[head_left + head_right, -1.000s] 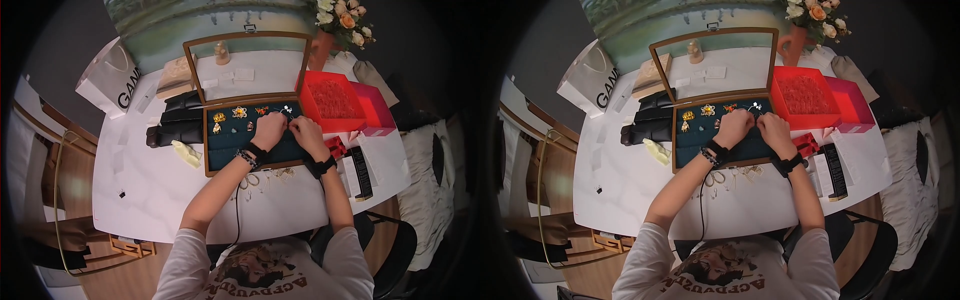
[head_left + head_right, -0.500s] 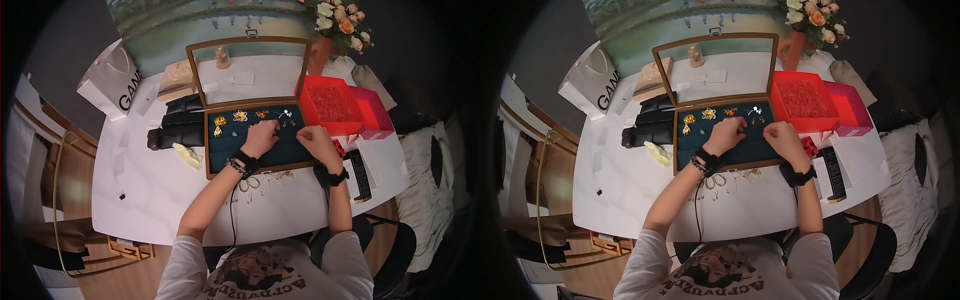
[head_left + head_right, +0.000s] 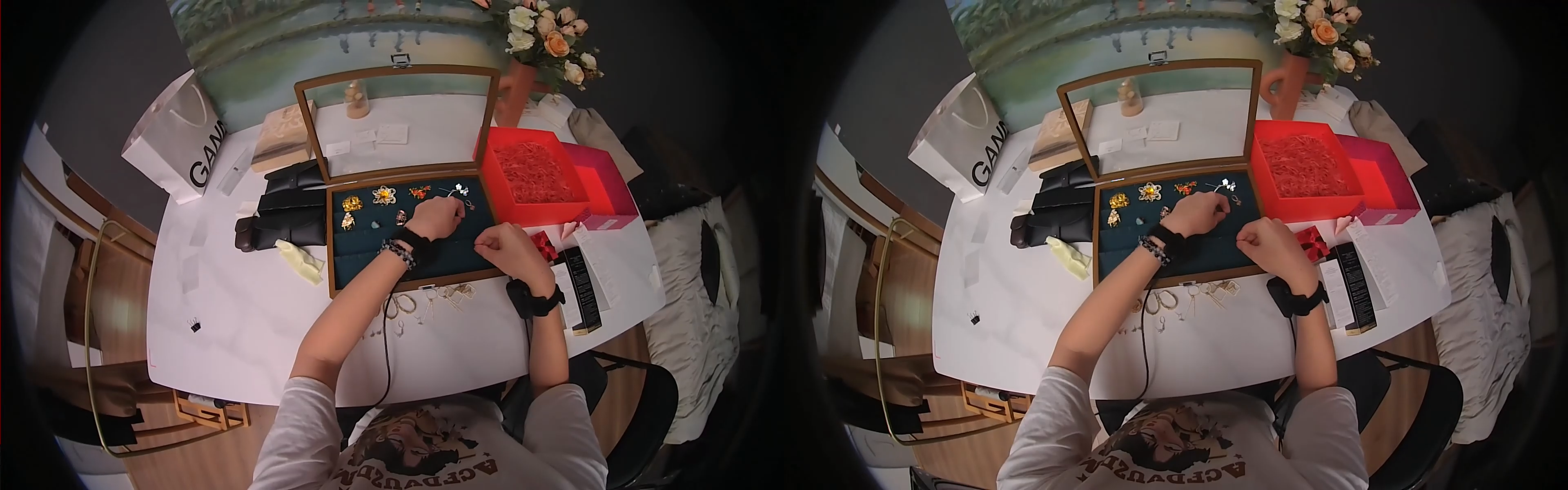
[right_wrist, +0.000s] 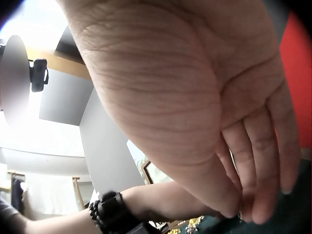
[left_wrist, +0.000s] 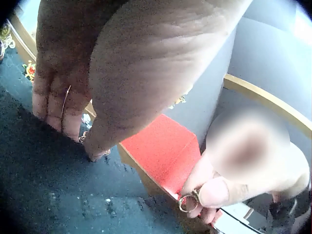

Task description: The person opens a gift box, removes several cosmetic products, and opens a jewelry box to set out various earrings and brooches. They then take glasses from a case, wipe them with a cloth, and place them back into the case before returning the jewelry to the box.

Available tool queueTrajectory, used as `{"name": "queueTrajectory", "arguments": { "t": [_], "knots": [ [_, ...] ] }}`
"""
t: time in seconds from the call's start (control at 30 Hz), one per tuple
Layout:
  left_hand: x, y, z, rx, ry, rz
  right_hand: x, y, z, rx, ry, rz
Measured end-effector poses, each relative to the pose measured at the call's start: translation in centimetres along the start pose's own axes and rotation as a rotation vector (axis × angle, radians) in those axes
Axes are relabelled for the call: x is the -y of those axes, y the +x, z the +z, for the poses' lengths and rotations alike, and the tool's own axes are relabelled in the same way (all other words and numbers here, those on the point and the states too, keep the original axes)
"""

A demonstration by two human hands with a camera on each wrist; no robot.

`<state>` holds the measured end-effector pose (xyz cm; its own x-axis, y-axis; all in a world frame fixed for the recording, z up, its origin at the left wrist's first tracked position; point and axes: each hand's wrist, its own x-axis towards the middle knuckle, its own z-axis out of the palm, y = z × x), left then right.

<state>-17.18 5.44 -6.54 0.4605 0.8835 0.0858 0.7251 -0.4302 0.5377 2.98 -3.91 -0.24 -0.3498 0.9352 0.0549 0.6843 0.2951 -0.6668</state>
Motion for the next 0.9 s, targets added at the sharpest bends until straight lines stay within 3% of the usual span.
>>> {"name": "queueTrajectory", "arguments": {
  "t": [0.27,0.37,0.47,0.53,0.67,0.73,0.77,0.83,0.9],
  "knots": [
    [2.0,2.9,0.6,0.071,-0.046,0.010,0.2,0.0,0.2,-0.003,0.008,-0.016],
    [1.4,2.6,0.0,0.061,-0.204,-0.047,0.3,0.0,0.2,-0.012,0.012,-0.010],
    [1.1,1.8,0.2,-0.052,-0.330,-0.027,0.4,0.0,0.3,-0.004,0.028,-0.032],
    [0.9,1.5,0.4,-0.249,-0.303,-0.032,0.3,0.0,0.7,0.003,0.086,-0.073],
    [-0.1,0.5,-1.6,-0.281,-0.342,-0.056,1.8,-0.3,0.6,0.066,0.118,-0.048],
    [-1.8,-1.9,-4.0,-0.302,-0.420,0.073,2.9,-0.7,0.8,0.249,0.095,-0.074],
    [-2.5,-3.2,-4.8,-0.299,-0.418,0.073,3.1,-0.8,1.1,0.248,0.097,-0.073],
    [-3.4,-6.9,-5.3,-0.108,-0.388,0.087,3.1,-1.2,1.9,0.422,0.084,-0.144],
    [-4.1,-10.7,-4.7,0.003,-0.169,0.154,2.4,-1.5,3.3,0.456,0.137,-0.158]
  ]
}}
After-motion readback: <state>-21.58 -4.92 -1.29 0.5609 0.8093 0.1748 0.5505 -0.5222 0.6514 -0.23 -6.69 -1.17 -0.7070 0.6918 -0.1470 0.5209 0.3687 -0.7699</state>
